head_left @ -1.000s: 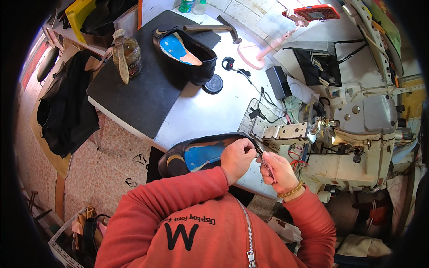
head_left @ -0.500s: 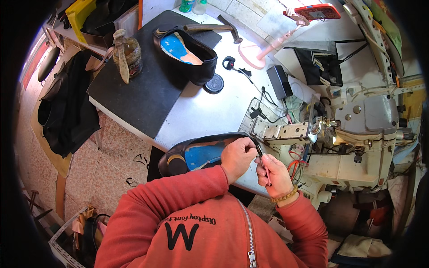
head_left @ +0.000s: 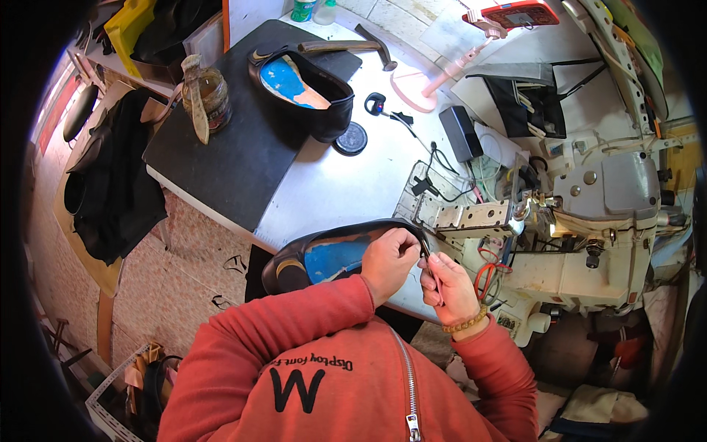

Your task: The person uses pliers to pull and adjust the upper material of a black shoe held in a shoe last. They repeatedly reposition the shoe and work along the edge of the opening, pulling the material into place.

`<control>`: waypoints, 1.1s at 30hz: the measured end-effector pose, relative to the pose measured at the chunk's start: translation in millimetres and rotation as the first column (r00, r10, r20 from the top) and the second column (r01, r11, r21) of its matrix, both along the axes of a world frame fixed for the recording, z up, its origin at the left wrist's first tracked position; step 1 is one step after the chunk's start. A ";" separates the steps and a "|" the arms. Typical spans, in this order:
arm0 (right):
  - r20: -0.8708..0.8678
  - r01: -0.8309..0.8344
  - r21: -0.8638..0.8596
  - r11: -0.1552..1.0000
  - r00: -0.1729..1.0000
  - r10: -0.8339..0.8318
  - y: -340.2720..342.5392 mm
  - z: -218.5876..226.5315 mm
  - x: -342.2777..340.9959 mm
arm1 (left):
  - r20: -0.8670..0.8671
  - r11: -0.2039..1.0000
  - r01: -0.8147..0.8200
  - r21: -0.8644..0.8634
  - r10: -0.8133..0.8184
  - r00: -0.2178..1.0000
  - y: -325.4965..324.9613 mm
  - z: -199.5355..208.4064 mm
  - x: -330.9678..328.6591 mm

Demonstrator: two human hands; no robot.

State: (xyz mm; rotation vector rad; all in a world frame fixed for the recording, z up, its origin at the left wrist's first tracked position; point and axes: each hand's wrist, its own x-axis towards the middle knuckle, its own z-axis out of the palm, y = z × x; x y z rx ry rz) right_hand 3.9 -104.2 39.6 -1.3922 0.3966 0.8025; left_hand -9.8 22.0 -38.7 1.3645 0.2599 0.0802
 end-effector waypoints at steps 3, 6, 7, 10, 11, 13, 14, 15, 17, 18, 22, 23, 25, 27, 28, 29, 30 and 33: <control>0.003 -0.033 -0.024 0.999 0.999 0.033 -2.7 2.9 3.1 | 0.096 0.999 -0.030 0.045 0.026 0.995 -0.5 -2.4 2.0; -0.006 -0.081 -0.034 0.996 0.997 0.081 -4.9 6.4 7.6 | 0.098 0.997 -0.015 0.074 0.008 0.995 1.2 -4.7 4.2; -0.008 -0.096 -0.032 0.995 0.995 0.095 -5.4 7.3 9.0 | 0.113 0.996 -0.016 0.091 0.005 0.994 1.7 -4.9 4.7; -0.024 -0.120 -0.028 0.992 0.993 0.120 -6.8 9.0 12.2 | 0.080 0.994 0.016 0.107 -0.024 0.996 4.4 -4.6 6.4; -0.031 -0.127 -0.036 0.991 0.992 0.126 -7.3 9.2 12.8 | 0.069 0.993 0.025 0.117 -0.034 0.997 5.2 -4.0 7.5; -0.025 -0.125 -0.022 0.992 0.992 0.124 -7.7 8.3 13.5 | 0.052 0.991 0.040 0.126 -0.047 0.998 6.5 -2.0 8.6; -0.027 -0.123 -0.042 0.992 0.992 0.122 -7.8 7.5 13.7 | 0.045 0.991 0.045 0.126 -0.051 0.998 7.2 -0.9 8.6; -0.021 -0.126 -0.017 0.992 0.992 0.126 -8.0 6.8 13.9 | 0.028 0.992 0.053 0.114 -0.057 0.998 8.0 0.3 8.8; -0.022 -0.128 -0.014 0.992 0.992 0.127 -8.6 5.6 13.9 | 0.022 0.993 0.040 0.110 -0.042 0.999 7.7 2.7 8.9; -0.029 -0.128 -0.003 0.992 0.991 0.128 -9.0 5.4 13.9 | -0.001 0.995 0.040 0.087 -0.040 0.999 7.0 3.8 9.0; -0.034 -0.114 0.016 0.993 0.993 0.114 -9.6 5.9 11.9 | -0.033 0.992 0.009 0.130 -0.005 0.999 3.1 6.6 11.5; -0.034 -0.117 0.028 0.993 0.992 0.118 -9.6 6.4 10.7 | -0.033 0.989 -0.004 0.145 0.009 0.999 1.8 6.8 12.0; -0.034 -0.084 0.015 0.996 0.996 0.085 -6.9 5.2 9.0 | -0.008 0.985 -0.043 0.168 0.045 0.999 0.0 6.8 11.1; -0.036 -0.055 0.007 0.998 0.998 0.055 -4.2 4.0 7.1 | 0.025 0.979 -0.082 0.185 0.079 0.997 -0.8 6.2 9.4; -0.046 -0.029 0.005 1.000 0.998 0.030 -3.1 3.4 6.1 | 0.024 0.982 -0.078 0.172 0.075 0.997 -0.7 5.7 8.7; -0.034 -0.028 0.014 1.000 0.999 0.029 -2.3 2.8 5.4 | 0.035 0.981 -0.092 0.174 0.087 0.996 -0.9 5.2 8.2; -0.027 -0.020 0.014 1.000 0.999 0.020 -1.7 2.4 4.6 | 0.040 0.981 -0.099 0.169 0.093 0.995 -1.4 4.7 7.4; -0.012 -0.012 0.019 1.000 1.000 0.013 -1.5 0.8 3.0 | 0.073 0.976 -0.128 0.174 0.117 0.990 -2.4 3.0 6.3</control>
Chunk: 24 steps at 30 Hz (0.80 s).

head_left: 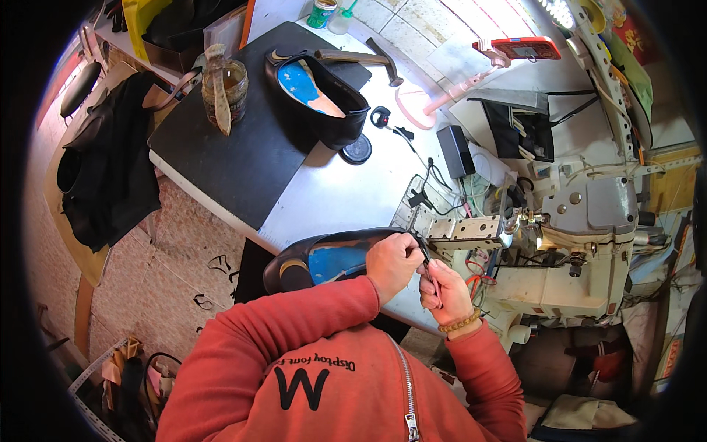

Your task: The person uses pliers to pull and adjust the upper material of a black shoe held in a shoe last. They repeatedly reposition the shoe and work along the edge of the opening, pulling the material into place.

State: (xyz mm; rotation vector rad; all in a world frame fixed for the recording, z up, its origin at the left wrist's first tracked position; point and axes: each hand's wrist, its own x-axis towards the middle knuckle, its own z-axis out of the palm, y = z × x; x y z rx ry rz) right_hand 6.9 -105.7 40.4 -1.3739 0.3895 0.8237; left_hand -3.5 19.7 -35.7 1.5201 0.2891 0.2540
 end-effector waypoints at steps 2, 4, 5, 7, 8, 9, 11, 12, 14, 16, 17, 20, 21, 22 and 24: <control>0.009 0.004 -0.009 1.000 1.000 -0.004 0.1 -1.4 0.1 | 0.025 1.000 -0.017 0.005 0.017 1.000 -0.1 -1.2 0.0; 0.011 0.022 -0.036 0.999 1.000 -0.022 0.4 -2.4 0.3 | 0.026 1.000 -0.012 0.002 0.012 1.000 0.5 -2.2 -0.5; 0.024 0.008 -0.041 0.999 1.000 -0.007 0.6 -2.5 0.5 | 0.027 1.000 -0.009 0.001 0.009 1.000 0.9 -2.6 -0.9; 0.020 0.010 -0.070 0.997 1.000 -0.009 0.9 -1.4 1.4 | 0.025 1.000 0.005 -0.018 -0.004 1.000 2.2 -3.4 -1.2; 0.033 -0.012 -0.075 0.997 0.999 0.014 0.9 -0.5 1.6 | 0.024 0.999 0.009 -0.035 -0.009 1.000 2.3 -3.7 -1.5; 0.028 -0.015 -0.083 0.996 0.999 0.018 1.2 0.6 2.0 | 0.019 1.000 0.012 -0.017 -0.012 1.000 2.0 -3.7 -1.9; 0.015 -0.024 -0.093 0.995 1.000 0.026 1.5 3.5 2.1 | 0.012 1.000 0.007 -0.002 -0.007 1.000 1.3 -4.0 -2.4; 0.005 -0.029 -0.096 0.995 1.000 0.030 1.4 5.2 1.9 | 0.009 1.000 0.005 0.001 -0.005 1.000 0.9 -4.3 -2.5; -0.001 -0.036 -0.104 0.994 0.999 0.036 2.1 7.4 1.9 | 0.011 1.000 -0.008 -0.008 0.008 1.000 -0.3 -4.6 -2.1; -0.011 -0.028 -0.099 0.995 1.000 0.027 3.1 8.0 2.6 | 0.018 1.000 -0.006 -0.020 0.006 1.000 -0.4 -5.0 -1.9; 0.009 -0.041 -0.123 0.992 0.999 0.042 3.6 7.9 2.8 | 0.008 0.999 0.002 -0.036 -0.002 1.000 0.1 -5.0 -1.8; 0.020 -0.047 -0.132 0.990 0.999 0.050 4.6 6.2 3.5 | -0.002 0.998 0.020 -0.060 -0.020 1.000 1.4 -3.3 -2.8; 0.023 -0.047 -0.126 0.991 0.998 0.050 4.7 5.5 3.7 | 0.001 0.998 0.023 -0.060 -0.023 1.000 2.0 -2.6 -3.2; 0.007 -0.025 -0.120 0.992 1.000 0.026 4.7 4.9 3.8 | -0.001 0.997 0.029 -0.070 -0.029 1.000 2.5 -1.9 -3.6; 0.044 -0.040 -0.119 0.992 0.998 0.046 5.0 3.4 3.8 | -0.002 0.996 0.032 -0.080 -0.033 0.999 3.1 -0.8 -3.4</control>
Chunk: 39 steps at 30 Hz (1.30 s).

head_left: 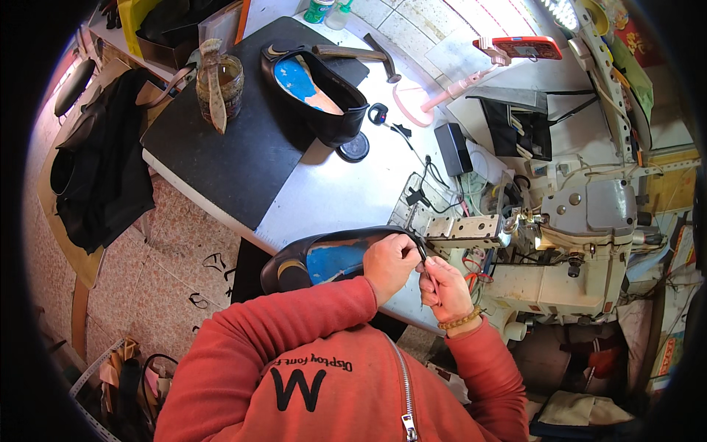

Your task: The person uses pliers to pull and adjust the upper material of a black shoe held in a shoe last. They repeatedly reposition the shoe and work along the edge of the opening, pulling the material into place.

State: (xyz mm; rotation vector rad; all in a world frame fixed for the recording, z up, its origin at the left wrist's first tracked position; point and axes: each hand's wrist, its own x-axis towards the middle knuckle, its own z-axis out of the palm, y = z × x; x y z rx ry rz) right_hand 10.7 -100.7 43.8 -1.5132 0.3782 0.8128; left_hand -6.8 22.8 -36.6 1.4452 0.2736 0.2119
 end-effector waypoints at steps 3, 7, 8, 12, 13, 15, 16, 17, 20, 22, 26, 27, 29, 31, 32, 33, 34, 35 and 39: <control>0.030 0.007 -0.014 1.000 1.000 -0.007 0.7 -1.5 -0.6 | -0.001 1.000 -0.004 -0.001 0.004 1.000 0.5 0.1 0.2; 0.028 0.023 -0.021 1.000 0.999 -0.022 1.2 -1.0 -2.1 | -0.006 1.000 0.004 -0.005 -0.004 1.000 0.6 0.2 0.3; 0.052 0.008 -0.036 0.999 0.999 -0.006 1.5 -1.0 -2.6 | -0.025 1.000 0.015 -0.010 -0.015 1.000 0.9 0.4 0.3; 0.084 0.012 -0.029 1.000 0.996 -0.010 3.0 -0.6 -3.4 | -0.027 1.000 0.025 0.010 -0.025 0.999 2.1 1.1 -0.3; 0.087 0.012 -0.024 1.000 0.996 -0.010 2.8 0.0 -3.3 | -0.024 1.000 0.026 0.005 -0.026 0.999 2.5 0.8 0.4; 0.065 0.016 -0.014 1.000 0.998 -0.015 2.5 1.2 -2.8 | -0.025 1.000 0.024 0.001 -0.024 0.999 2.4 0.2 1.3; 0.035 0.042 -0.007 0.999 0.998 -0.042 2.3 1.7 -2.7 | -0.029 1.000 0.021 0.001 -0.021 0.999 1.9 -0.1 1.6; 0.068 0.017 -0.021 1.000 0.998 -0.015 2.2 1.7 -3.0 | -0.035 1.000 0.017 -0.008 -0.017 0.999 1.3 -0.6 1.8; 0.106 0.005 -0.048 0.999 0.994 0.000 2.7 0.8 -4.2 | -0.020 1.000 0.005 0.013 -0.005 1.000 0.2 -2.6 1.9; 0.112 0.005 -0.049 0.999 0.994 0.001 2.9 0.4 -3.9 | -0.010 1.000 0.011 -0.003 -0.011 1.000 -0.1 -3.4 0.9; 0.085 -0.022 -0.057 0.998 0.996 0.027 1.6 1.3 -2.1 | -0.018 0.999 0.027 -0.022 -0.027 0.999 0.2 -3.9 -0.4; 0.079 -0.035 -0.063 0.997 0.996 0.040 1.0 2.0 -1.1 | -0.007 1.000 0.023 -0.015 -0.023 1.000 0.3 -4.0 -0.5; 0.076 -0.057 -0.073 0.996 0.995 0.063 -0.1 2.7 0.6 | -0.013 0.999 0.033 -0.025 -0.034 0.999 0.7 -4.5 -0.3; 0.063 -0.061 -0.070 0.996 0.996 0.066 -0.9 2.6 1.7 | -0.002 0.999 0.043 -0.027 -0.043 0.999 1.2 -5.8 -0.4; 0.083 -0.080 -0.081 0.994 0.993 0.087 -1.1 2.3 1.9 | -0.003 0.998 0.049 -0.038 -0.049 0.999 1.2 -6.5 -0.4; 0.085 -0.085 -0.079 0.993 0.992 0.092 -1.2 1.8 2.0 | 0.003 0.999 0.042 -0.031 -0.042 0.999 0.7 -7.2 -0.6; 0.063 -0.065 -0.079 0.995 0.996 0.070 -1.2 1.5 2.1 | 0.006 0.999 0.036 -0.028 -0.036 0.999 0.1 -7.8 -0.6; 0.088 -0.093 -0.076 0.993 0.991 0.100 -1.3 1.5 2.0 | 0.009 0.999 0.029 -0.026 -0.029 1.000 -0.4 -8.6 -0.4; 0.088 -0.105 -0.077 0.992 0.990 0.112 -1.7 2.7 2.2 | -0.021 0.998 0.039 -0.046 -0.040 0.999 -1.2 -10.7 1.3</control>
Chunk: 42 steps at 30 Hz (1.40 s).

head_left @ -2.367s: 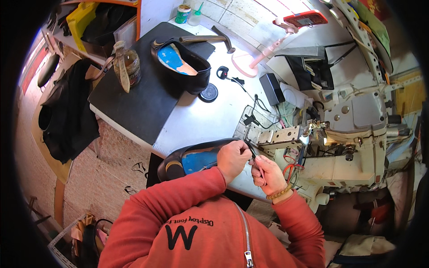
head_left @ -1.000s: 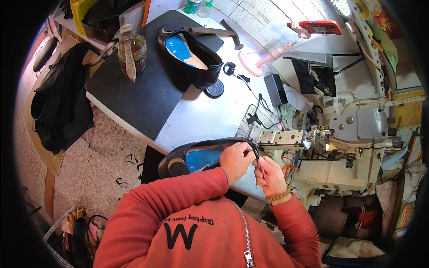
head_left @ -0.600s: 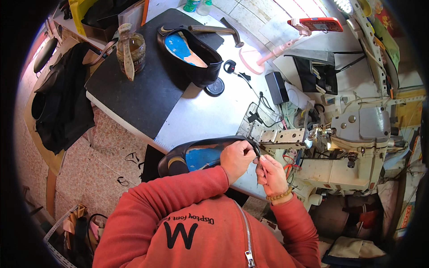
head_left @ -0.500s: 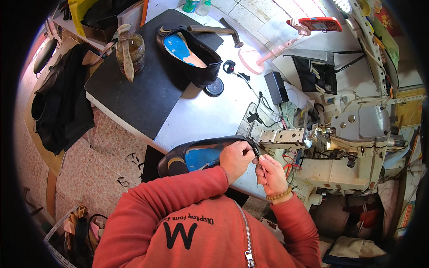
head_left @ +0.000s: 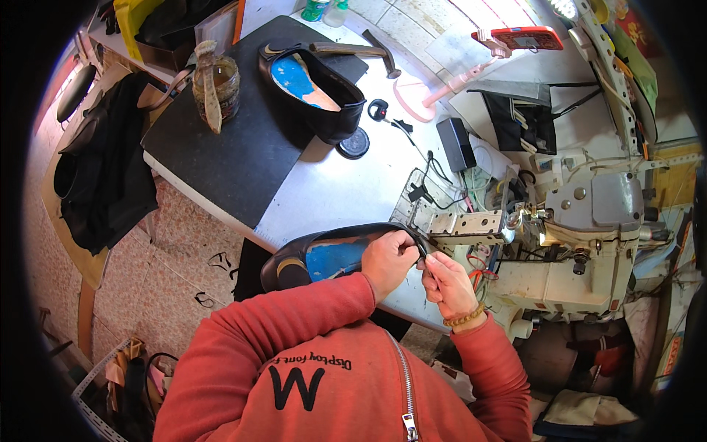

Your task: The person uses pliers to pull and adjust the upper material of a black shoe held in a shoe last. They repeatedly reposition the shoe and work along the edge of the opening, pulling the material into place.

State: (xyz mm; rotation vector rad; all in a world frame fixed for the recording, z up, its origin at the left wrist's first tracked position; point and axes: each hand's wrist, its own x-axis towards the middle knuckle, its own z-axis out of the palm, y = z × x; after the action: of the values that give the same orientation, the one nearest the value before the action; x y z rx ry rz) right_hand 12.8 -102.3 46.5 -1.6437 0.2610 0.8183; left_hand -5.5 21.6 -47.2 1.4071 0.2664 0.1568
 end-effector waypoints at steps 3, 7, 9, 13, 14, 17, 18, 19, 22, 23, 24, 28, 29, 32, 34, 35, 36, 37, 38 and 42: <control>0.007 0.003 0.005 1.000 1.000 -0.003 0.5 -0.4 0.7 | -0.021 0.998 -0.006 -0.060 0.005 1.000 -1.1 0.4 0.2; -0.013 0.019 0.014 1.000 1.000 -0.019 1.2 -2.3 1.9 | -0.009 0.995 -0.015 -0.096 0.014 1.000 -0.1 -0.1 1.7; 0.010 -0.025 0.001 1.000 1.000 0.025 1.0 -2.4 3.2 | 0.006 0.996 -0.030 -0.083 0.030 1.000 0.7 -0.4 3.0; -0.010 -0.057 -0.022 0.998 0.998 0.057 -1.4 0.3 5.5 | 0.011 0.998 -0.036 -0.050 0.036 0.999 2.2 -0.1 3.5; 0.025 -0.071 -0.039 0.997 0.997 0.072 -2.5 1.4 4.9 | -0.008 0.998 -0.032 -0.054 0.031 0.999 2.5 0.0 3.8; 0.275 -0.105 -0.177 0.979 0.949 0.152 -4.1 1.8 3.0 | -0.088 0.995 0.006 -0.102 -0.015 0.996 3.1 -1.4 6.5; 0.468 -0.108 -0.309 0.945 0.848 0.250 -3.0 0.3 3.4 | -0.074 0.991 0.011 -0.132 -0.021 0.997 2.5 -2.3 6.4; 0.573 -0.059 -0.469 0.881 0.740 0.354 -1.9 -1.2 3.6 | -0.064 0.986 0.016 -0.166 -0.027 0.998 1.2 -3.2 5.9; 0.654 -0.053 -0.591 0.805 0.552 0.517 3.4 -3.8 17.0 | -0.027 0.981 -0.003 -0.193 -0.002 1.000 -2.5 -5.6 6.2; 0.652 -0.053 -0.626 0.778 0.510 0.560 6.9 -5.8 21.8 | -0.039 0.981 -0.010 -0.195 0.003 0.999 -3.0 -5.9 6.0; 0.632 -0.067 -0.661 0.748 0.489 0.602 10.9 -8.0 26.1 | -0.018 0.986 -0.022 -0.163 0.019 1.000 -3.0 -5.8 5.3; 0.548 -0.052 -0.790 0.610 0.385 0.743 20.8 -11.2 35.8 | -0.031 0.996 -0.054 -0.071 0.052 0.998 2.9 -2.3 4.0; 0.554 -0.057 -0.787 0.615 0.374 0.744 21.6 -11.3 36.1 | -0.042 0.996 -0.058 -0.062 0.055 0.998 4.8 -1.1 4.3; 0.572 -0.083 -0.749 0.658 0.419 0.705 20.3 -11.5 35.8 | -0.073 0.998 -0.015 -0.054 0.011 0.997 7.9 1.4 4.0; 0.560 -0.117 -0.692 0.712 0.535 0.632 18.3 -13.0 36.1 | -0.053 0.998 -0.016 -0.053 0.013 0.999 7.7 1.3 4.9; 0.584 -0.124 -0.646 0.753 0.555 0.593 17.6 -14.4 36.6 | -0.056 0.998 -0.012 -0.063 0.008 0.998 7.3 0.9 5.1; 0.587 -0.124 -0.606 0.786 0.597 0.547 17.0 -15.8 37.3 | -0.032 0.998 -0.016 -0.066 0.014 0.999 7.1 0.4 5.4; 0.566 -0.110 -0.593 0.798 0.648 0.510 16.0 -16.8 37.5 | -0.023 0.997 -0.016 -0.077 0.014 1.000 6.5 -0.3 5.2; 0.563 -0.135 -0.525 0.840 0.685 0.462 14.5 -16.9 37.4 | -0.027 0.996 -0.012 -0.090 0.010 1.000 5.9 -0.8 4.8; 0.444 -0.140 -0.315 0.939 0.852 0.276 11.5 -15.5 36.6 | -0.004 0.996 -0.023 -0.083 0.023 1.000 4.1 -0.9 2.7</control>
State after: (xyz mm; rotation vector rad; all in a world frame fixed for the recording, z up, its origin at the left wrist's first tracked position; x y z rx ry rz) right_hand 49.4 -90.8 31.0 -2.1075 -0.1747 0.5165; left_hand -2.8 25.7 -48.1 1.3227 0.2885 0.1605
